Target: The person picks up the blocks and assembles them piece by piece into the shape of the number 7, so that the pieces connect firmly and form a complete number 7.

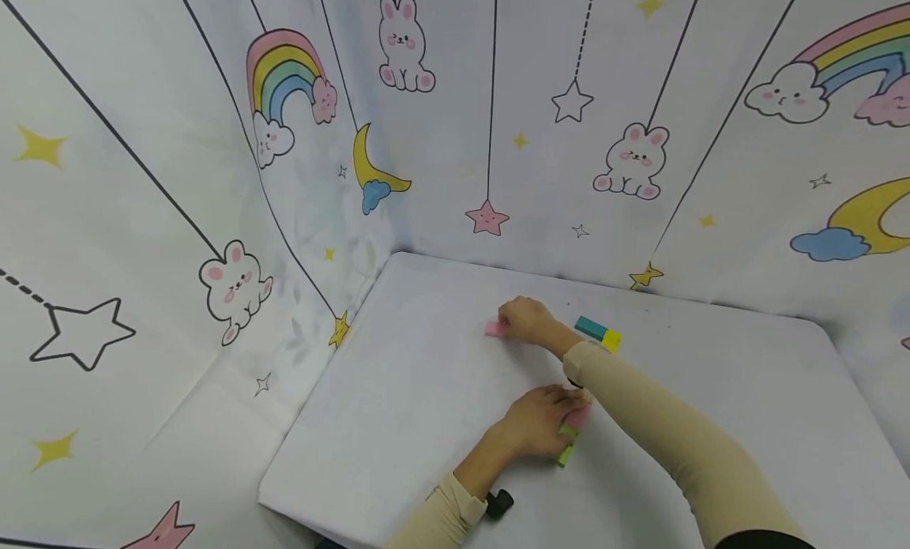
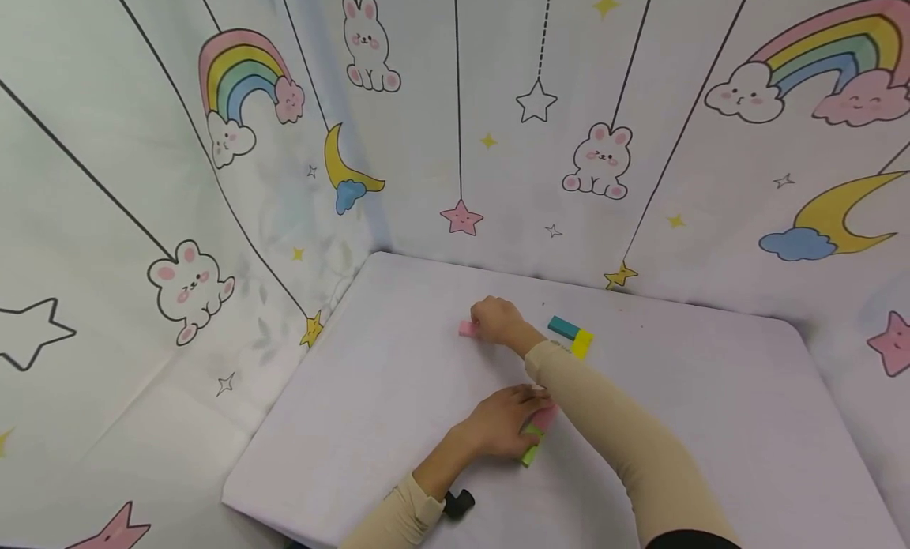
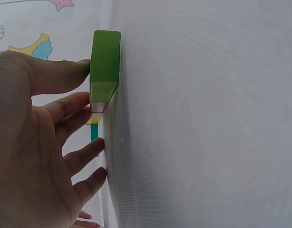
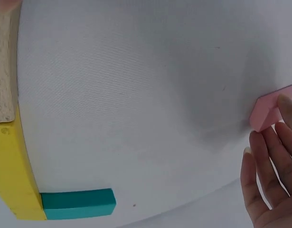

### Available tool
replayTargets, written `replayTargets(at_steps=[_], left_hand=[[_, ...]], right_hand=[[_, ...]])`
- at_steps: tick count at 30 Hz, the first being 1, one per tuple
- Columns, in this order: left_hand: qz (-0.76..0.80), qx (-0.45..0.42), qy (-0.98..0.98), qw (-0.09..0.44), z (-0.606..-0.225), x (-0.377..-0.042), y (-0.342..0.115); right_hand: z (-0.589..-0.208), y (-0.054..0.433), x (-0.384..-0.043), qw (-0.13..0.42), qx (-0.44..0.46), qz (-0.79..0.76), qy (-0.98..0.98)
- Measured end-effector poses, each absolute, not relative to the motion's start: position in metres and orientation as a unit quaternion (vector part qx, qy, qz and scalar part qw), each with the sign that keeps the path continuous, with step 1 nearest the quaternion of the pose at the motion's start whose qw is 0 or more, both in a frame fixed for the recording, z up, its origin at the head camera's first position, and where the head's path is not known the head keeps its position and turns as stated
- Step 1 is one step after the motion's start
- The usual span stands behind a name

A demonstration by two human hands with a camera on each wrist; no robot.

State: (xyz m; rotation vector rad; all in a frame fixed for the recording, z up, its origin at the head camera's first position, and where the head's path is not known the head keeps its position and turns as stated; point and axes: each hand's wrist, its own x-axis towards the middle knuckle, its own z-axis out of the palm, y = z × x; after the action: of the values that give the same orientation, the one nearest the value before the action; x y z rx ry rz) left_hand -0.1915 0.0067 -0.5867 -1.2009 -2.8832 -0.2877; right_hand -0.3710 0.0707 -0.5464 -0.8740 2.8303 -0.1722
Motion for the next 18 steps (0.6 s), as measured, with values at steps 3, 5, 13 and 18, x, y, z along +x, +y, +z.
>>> replayTargets(at_steps=[3,5,13,18], left_hand=[[-0.093,-0.386,-0.918,0.003,-0.5871,-0.1919,0.0063],[-0.096,-0.388,-0.917,0.004,-0.5878,-0.1921,0.0075],[-0.102,-0.384,-0.918,0.005,-0.5909,-0.1935,0.0087],[-0.111,-0.384,-0.916,0.007,-0.5892,-0.1927,0.0081]], right_hand=[[-0.5473,0.0739,-0.3738,0.086,-0.290,-0.058,0.951],[-0.5469,0.0765,-0.3744,0.087,-0.284,-0.057,0.953],[-0.5444,0.0785,-0.3740,0.085,-0.265,-0.064,0.958],[-0.5473,0.0815,-0.3747,0.071,-0.256,-0.064,0.962]])
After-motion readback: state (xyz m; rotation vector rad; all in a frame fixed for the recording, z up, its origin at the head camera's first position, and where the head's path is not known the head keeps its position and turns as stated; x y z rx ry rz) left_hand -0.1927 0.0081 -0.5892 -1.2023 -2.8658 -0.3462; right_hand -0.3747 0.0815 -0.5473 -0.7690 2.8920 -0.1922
